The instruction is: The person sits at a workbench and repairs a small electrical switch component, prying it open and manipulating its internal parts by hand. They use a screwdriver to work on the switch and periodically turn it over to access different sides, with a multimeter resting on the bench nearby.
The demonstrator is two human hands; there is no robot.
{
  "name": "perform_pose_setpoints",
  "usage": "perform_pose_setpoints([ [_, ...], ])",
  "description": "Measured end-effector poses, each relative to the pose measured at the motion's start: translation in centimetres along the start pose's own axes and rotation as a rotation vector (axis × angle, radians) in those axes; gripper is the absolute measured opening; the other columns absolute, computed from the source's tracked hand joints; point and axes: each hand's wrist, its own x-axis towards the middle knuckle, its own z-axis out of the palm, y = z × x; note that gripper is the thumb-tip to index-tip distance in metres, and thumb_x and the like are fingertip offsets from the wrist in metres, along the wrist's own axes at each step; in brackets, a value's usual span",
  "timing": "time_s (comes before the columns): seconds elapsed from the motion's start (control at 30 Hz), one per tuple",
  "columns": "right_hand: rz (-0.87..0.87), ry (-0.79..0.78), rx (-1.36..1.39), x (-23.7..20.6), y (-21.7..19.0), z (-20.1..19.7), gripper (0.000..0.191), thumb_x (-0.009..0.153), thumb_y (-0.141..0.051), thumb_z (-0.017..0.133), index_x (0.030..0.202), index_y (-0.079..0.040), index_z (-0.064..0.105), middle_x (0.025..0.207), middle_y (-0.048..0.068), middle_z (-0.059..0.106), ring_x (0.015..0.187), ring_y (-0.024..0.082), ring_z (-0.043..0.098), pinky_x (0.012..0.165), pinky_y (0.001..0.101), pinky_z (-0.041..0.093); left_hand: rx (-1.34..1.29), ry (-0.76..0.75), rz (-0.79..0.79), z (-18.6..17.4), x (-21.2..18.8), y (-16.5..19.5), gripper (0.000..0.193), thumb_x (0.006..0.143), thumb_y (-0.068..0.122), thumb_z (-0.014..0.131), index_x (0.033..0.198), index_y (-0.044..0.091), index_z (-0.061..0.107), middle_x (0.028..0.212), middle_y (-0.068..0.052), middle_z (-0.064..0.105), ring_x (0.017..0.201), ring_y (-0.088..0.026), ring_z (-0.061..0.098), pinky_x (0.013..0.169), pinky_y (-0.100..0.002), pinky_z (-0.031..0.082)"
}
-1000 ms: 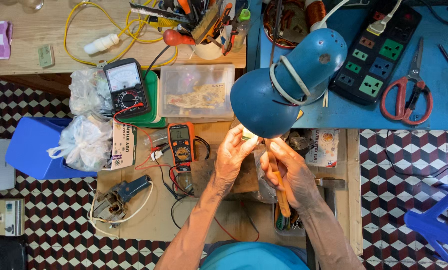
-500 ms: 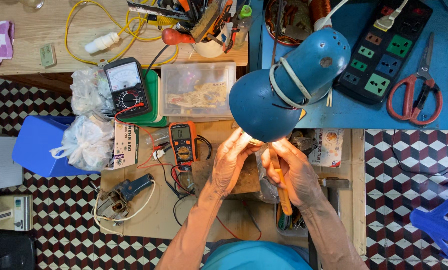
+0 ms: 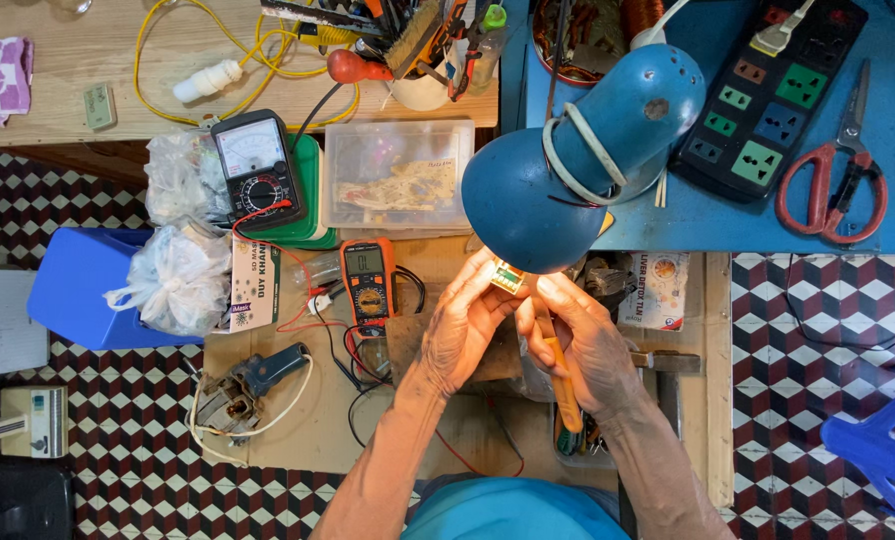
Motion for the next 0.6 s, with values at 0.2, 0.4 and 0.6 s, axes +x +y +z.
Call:
perform_pose_setpoints([
  [0.2, -0.010, 0.004, -0.016, -0.3, 0.2, 0.3, 0.033, 0.106, -0.026, 0.048, 0.126, -0.001, 0.053, 0.081, 0.009, 0.062, 0.051, 0.007, 0.050, 0.039, 0.0192, 0.036, -0.003, 0.005, 0.000, 0.0, -0.4, 0.0, 0.046, 0.107, 0.023, 0.050, 0.148, 0.003, 0.048, 0.129, -0.010, 0.065, 0.115, -0.018, 0.064, 0.105, -0.037, 0.050],
  [0.4, 0.000, 0.008, -0.021, -0.3, 0.0, 0.5, 0.036, 0.106, -0.027, 0.048, 0.130, -0.002, 0.053, 0.081, 0.008, 0.062, 0.050, 0.007, 0.050, 0.038, 0.0192, 0.036, -0.060, -0.016, 0.006, -0.5, -0.2, -0.2, 0.042, 0.109, 0.022, 0.050, 0.146, 0.002, 0.049, 0.129, -0.011, 0.063, 0.112, -0.019, 0.064, 0.105, -0.038, 0.051],
  [0.6, 0.003, 0.005, -0.031, -0.5, 0.0, 0.6, 0.036, 0.106, -0.028, 0.048, 0.131, -0.002, 0.053, 0.081, 0.008, 0.063, 0.050, 0.007, 0.049, 0.038, 0.0196, 0.036, -0.107, -0.008, -0.012, -1.2, -0.2, -0.6, 0.041, 0.108, 0.021, 0.051, 0.145, 0.002, 0.049, 0.129, -0.011, 0.064, 0.110, -0.020, 0.065, 0.103, -0.037, 0.051],
])
